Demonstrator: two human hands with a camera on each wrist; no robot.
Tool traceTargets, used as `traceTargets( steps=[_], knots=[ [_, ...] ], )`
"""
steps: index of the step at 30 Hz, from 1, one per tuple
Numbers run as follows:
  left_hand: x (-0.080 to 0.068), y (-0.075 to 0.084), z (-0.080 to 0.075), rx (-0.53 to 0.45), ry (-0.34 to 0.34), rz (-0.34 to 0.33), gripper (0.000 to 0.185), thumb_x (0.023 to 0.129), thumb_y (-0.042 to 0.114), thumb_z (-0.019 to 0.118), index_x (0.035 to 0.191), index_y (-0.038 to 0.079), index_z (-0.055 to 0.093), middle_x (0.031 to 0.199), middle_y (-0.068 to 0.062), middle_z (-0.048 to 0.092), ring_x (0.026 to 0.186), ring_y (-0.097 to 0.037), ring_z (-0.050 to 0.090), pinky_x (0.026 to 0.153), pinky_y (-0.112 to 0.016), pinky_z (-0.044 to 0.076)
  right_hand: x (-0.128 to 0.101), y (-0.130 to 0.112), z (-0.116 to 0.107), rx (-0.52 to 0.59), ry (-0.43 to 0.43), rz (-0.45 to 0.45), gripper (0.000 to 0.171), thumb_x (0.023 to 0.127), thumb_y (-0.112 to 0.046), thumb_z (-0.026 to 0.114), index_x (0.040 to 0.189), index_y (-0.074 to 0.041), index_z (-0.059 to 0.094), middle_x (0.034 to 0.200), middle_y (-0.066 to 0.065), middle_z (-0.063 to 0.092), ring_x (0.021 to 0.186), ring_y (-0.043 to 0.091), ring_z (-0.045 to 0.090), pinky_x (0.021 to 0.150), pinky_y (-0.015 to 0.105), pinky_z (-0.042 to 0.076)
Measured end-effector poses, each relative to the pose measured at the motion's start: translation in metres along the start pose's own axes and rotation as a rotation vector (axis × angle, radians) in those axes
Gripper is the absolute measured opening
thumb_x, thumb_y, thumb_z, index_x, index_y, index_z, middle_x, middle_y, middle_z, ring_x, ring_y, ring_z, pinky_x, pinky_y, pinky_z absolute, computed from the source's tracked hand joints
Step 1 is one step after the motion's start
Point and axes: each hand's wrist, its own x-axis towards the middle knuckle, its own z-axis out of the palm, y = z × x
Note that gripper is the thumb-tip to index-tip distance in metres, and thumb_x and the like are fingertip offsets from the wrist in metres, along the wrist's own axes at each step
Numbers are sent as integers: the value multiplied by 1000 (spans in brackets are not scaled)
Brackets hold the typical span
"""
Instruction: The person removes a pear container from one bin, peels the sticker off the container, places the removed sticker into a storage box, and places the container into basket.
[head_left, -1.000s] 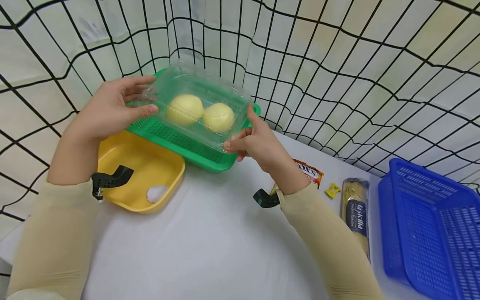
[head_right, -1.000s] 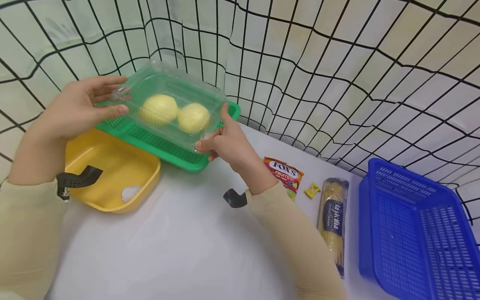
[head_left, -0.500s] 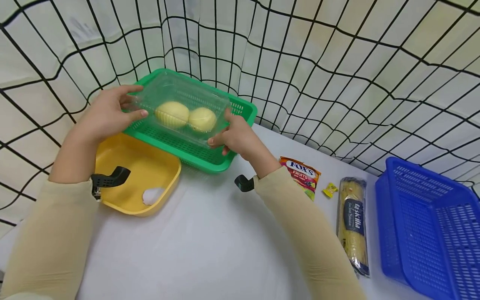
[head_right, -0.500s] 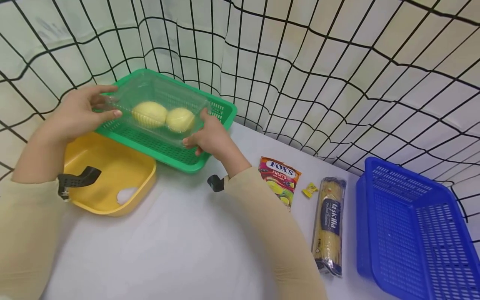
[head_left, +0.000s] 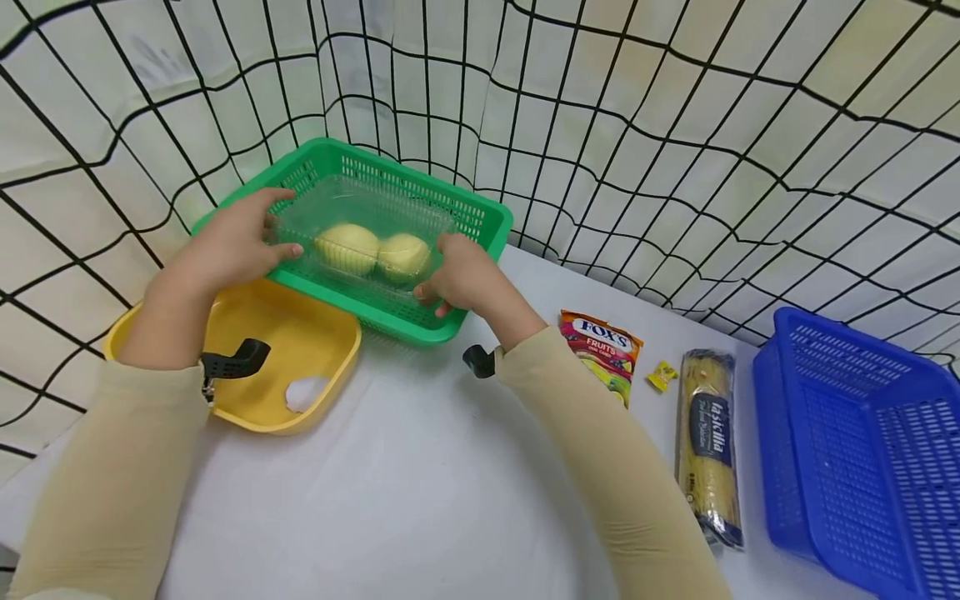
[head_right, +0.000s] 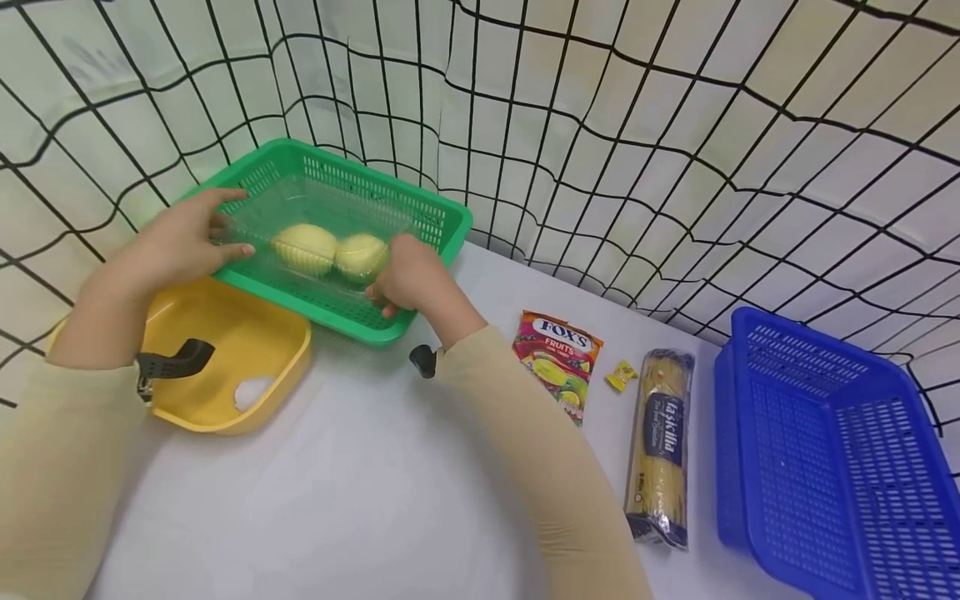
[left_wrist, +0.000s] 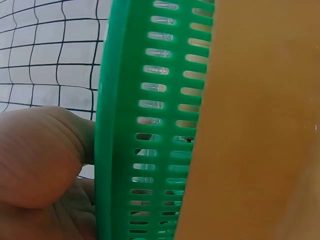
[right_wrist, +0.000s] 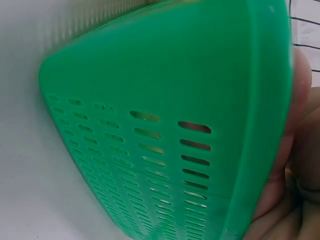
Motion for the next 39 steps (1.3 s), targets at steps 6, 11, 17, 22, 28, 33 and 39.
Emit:
traceTargets(
  steps=[6, 11, 17, 22, 28, 33, 39],
  knots=[
    [-1, 5, 2, 79, -23, 2, 78, 111, 18, 65, 174, 7, 20, 166, -37, 35, 144, -60, 41, 110, -79, 38, 0, -1, 4, -33, 16, -37, 100, 99, -14, 85, 173, -3, 20, 128, 16, 75, 62, 21, 75, 68, 27, 62],
    [-1, 6, 3, 98, -43, 6, 74, 112, 19, 63, 173, 6, 23, 172, -34, 28, 147, -60, 36, 114, -80, 32, 0, -1, 9, -57, 41, -51, 99, 99, -16, 84, 173, -4, 20, 96, 9, 77, 61, 20, 76, 65, 28, 61],
    [-2, 0, 1, 132, -44, 32, 71, 111, 22, 63, 170, 1, 30, 169, -36, 32, 146, -60, 38, 113, -78, 34, -4, -3, 26, -351, 122, -176, 78, 107, -22, 74, 170, -3, 32, 123, 15, 76, 76, 17, 73, 70, 27, 58],
    [-6, -3, -2, 160, -45, 34, 69, 113, 32, 58, 168, 0, 33, 162, -39, 39, 141, -60, 43, 110, -78, 37, -12, -6, 39, -511, 180, -262, 62, 112, -23, 66, 166, -6, 42, 96, 10, 73, 71, 20, 68, 68, 30, 56],
    [-14, 4, -6, 172, -49, 15, 72, 114, 43, 54, 168, 1, 33, 165, -36, 37, 146, -60, 38, 113, -80, 32, -21, -2, 45, -493, 243, -355, 47, 112, -23, 66, 154, -4, 57, 84, 5, 68, 67, 18, 65, 66, 27, 55],
    [-24, 25, -8, 174, 31, 50, 75, 112, 50, 55, 168, 2, 37, 164, -33, 43, 143, -60, 43, 110, -80, 36, -36, 7, 41, -433, 311, -475, 42, 112, -21, 67, 149, -2, 62, 120, 12, 76, 101, 21, 72, 87, 30, 59],
    [-48, 68, -3, 194, 149, 136, 88, 105, 67, 59, 169, 10, 39, 169, -26, 41, 155, -60, 28, 120, -80, 25, -72, 33, 28, -316, 444, -503, 51, 113, -38, 64, 154, -6, 61, 145, 12, 67, 133, 27, 64, 108, 44, 56]
  ],
)
